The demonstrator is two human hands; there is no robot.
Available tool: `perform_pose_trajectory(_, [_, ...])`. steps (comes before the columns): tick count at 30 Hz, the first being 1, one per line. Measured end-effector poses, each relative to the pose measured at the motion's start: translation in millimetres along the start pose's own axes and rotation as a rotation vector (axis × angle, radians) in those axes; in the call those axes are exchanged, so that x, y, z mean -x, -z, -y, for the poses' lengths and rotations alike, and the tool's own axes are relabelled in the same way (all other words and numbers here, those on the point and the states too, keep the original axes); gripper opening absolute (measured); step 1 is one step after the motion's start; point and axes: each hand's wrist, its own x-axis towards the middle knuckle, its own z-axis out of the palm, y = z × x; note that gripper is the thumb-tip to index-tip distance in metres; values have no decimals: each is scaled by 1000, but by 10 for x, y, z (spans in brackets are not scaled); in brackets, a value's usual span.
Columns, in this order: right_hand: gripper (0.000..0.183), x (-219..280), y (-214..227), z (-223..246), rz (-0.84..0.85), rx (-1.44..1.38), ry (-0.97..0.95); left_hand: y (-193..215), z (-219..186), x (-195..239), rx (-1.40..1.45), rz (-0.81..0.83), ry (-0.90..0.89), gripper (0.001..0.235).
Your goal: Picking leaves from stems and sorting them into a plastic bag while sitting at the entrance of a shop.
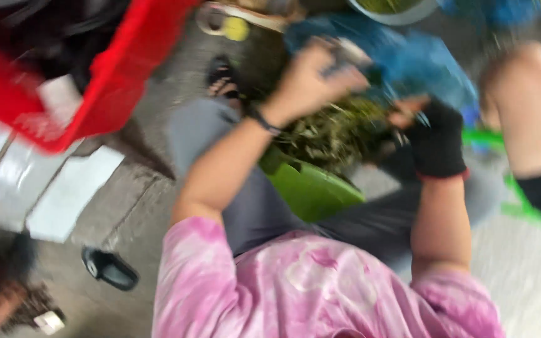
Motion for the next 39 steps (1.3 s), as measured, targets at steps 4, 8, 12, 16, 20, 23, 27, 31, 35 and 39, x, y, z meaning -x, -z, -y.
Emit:
perform_pose_trajectory(4, [20, -127, 129, 200, -1, -409, 110, 169, 184, -25, 1, -62, 238, 28])
perform_pose_trajectory(8, [24, -35, 258, 280, 1, -358, 160, -129, 319, 77, 79, 214, 480, 9])
perform_pose_trajectory(12, [31, -3, 360, 333, -69, -461, 151, -323, 253, 125, 342, 413, 455, 20])
perform_pose_trajectory(16, [7, -4, 412, 223, -53, -336, 252, -296, 108, 41, 390, 786, 556, 46])
perform_pose_trajectory(20, [11, -2, 412, 112, -6, -317, 229, -262, 96, 69, 414, 816, 391, 53])
perform_pose_trajectory(23, [12, -29, 372, 55, 29, -333, 224, -294, 170, 188, 113, 624, 464, 87])
perform_pose_trajectory(27, [12, -117, 352, 107, 79, -343, 286, -312, 237, 236, -343, 417, 204, 84])
perform_pose_trajectory(31, [10, -103, 318, 28, 5, -399, 192, -232, 295, 247, -386, 428, 341, 98])
perform_pose_trajectory(35, [17, -150, 321, 24, 5, -417, 200, -104, 120, 92, -122, 227, 209, 42])
perform_pose_trajectory(39, [10, -155, 275, -14, 20, -424, 173, -147, 183, 159, -61, 278, 256, 30])
